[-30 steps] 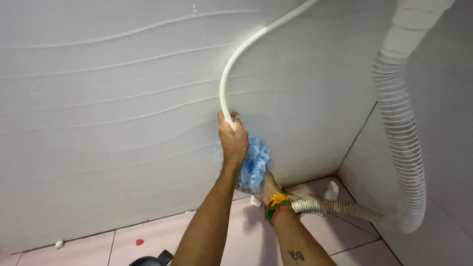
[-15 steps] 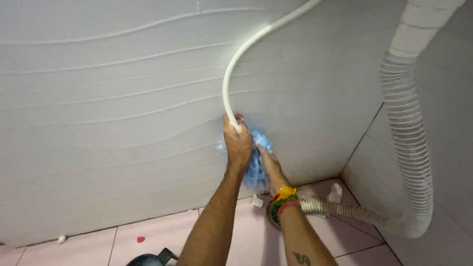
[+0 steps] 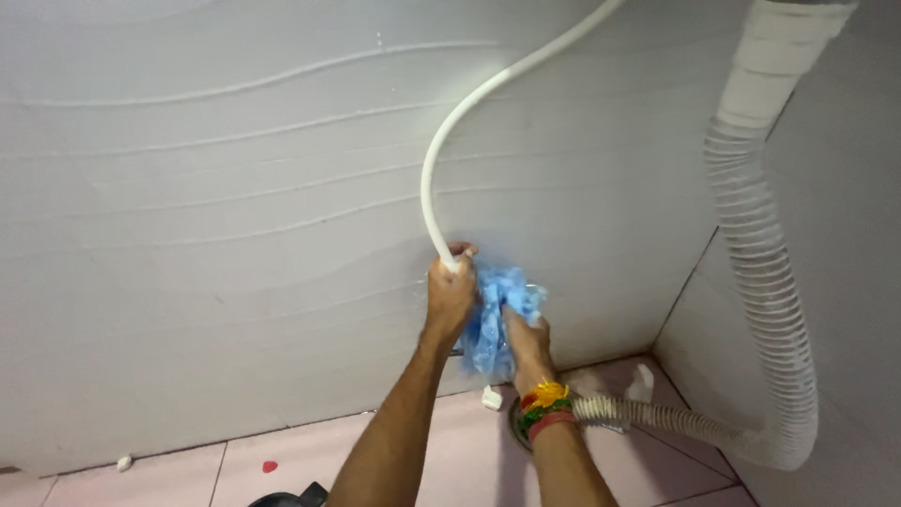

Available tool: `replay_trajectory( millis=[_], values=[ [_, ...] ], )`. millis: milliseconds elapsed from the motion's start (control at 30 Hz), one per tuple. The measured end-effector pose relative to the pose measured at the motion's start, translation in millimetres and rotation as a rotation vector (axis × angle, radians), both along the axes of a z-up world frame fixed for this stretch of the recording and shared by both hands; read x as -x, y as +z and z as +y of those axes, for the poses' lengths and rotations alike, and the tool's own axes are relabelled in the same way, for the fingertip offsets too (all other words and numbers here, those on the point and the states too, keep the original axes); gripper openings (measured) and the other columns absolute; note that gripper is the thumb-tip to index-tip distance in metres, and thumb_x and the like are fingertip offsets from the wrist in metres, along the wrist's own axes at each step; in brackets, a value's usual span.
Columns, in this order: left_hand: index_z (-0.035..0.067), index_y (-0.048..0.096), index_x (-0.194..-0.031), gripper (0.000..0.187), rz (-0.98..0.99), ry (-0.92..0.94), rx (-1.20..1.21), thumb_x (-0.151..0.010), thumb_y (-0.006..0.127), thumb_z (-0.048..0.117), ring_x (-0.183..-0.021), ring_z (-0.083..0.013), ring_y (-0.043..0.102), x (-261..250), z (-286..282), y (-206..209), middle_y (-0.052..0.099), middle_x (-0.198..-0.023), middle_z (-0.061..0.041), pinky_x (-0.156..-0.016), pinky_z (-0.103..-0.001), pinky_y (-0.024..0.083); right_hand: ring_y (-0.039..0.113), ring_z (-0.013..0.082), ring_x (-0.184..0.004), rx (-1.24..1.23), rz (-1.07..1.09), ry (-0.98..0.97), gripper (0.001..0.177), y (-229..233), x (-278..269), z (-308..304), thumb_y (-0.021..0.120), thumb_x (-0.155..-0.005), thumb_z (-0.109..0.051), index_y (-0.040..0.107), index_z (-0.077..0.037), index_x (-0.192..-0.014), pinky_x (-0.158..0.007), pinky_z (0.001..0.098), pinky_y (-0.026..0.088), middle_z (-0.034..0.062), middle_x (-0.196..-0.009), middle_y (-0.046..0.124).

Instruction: The person scrubs the underside of a wall-mounted sink and the connecting water supply pipes by hand using a blue sponge and soapy water.

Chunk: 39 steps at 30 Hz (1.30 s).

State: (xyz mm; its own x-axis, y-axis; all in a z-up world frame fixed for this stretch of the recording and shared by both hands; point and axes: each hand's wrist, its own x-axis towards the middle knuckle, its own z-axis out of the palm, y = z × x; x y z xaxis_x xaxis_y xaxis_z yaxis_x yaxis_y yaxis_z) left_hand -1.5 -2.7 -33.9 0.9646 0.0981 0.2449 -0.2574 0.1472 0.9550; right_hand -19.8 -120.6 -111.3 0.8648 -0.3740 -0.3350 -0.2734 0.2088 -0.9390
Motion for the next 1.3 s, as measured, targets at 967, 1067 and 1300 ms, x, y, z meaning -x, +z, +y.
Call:
replay_trajectory(
  millis=[967,1067,1300],
  values=[
    [-0.001,0.064,-0.108,0.048,0.081,0.091,-0.028,-0.092,0.066,0.044,-0.06,-0.0185,0.058,3.4,38.6,26.9,0.061,-0.078,-0.007,-0.048,-0.035,0.046,0.072,0.0267,-0.087,0.272,-0.238,0.092,0.032,56.6,10.9,23.1,0.072,-0.085,-0.021,0.072,-0.005,-0.112,-0.076,0.0393,0.057,0.013,-0.098,0.076],
    [-0.005,0.07,-0.094,0.059,0.079,0.067,-0.182,-0.098,0.062,0.053,-0.053,-0.0177,0.056,-26.2,29.5,14.6,0.057,-0.064,-0.003,-0.048,-0.034,0.045,0.073,0.0298,-0.096,0.489,-0.35,-0.002,0.035,16.5,9.3,22.7,0.07,-0.086,-0.025,0.071,-0.004,-0.114,-0.085,0.04,0.055,0.0161,-0.102,0.076],
    [0.008,0.07,-0.115,0.042,-0.023,0.373,-0.667,-0.094,0.06,0.043,-0.116,-0.0415,0.053,-17.9,-6.6,-72.6,0.061,-0.12,-0.022,-0.091,-0.06,0.038,0.071,0.0251,-0.09,0.444,-0.223,0.147,0.034,3.0,23.5,6.8,0.062,-0.088,-0.017,0.07,-0.008,-0.12,-0.08,0.0394,0.055,0.0131,-0.098,0.075]
  ],
)
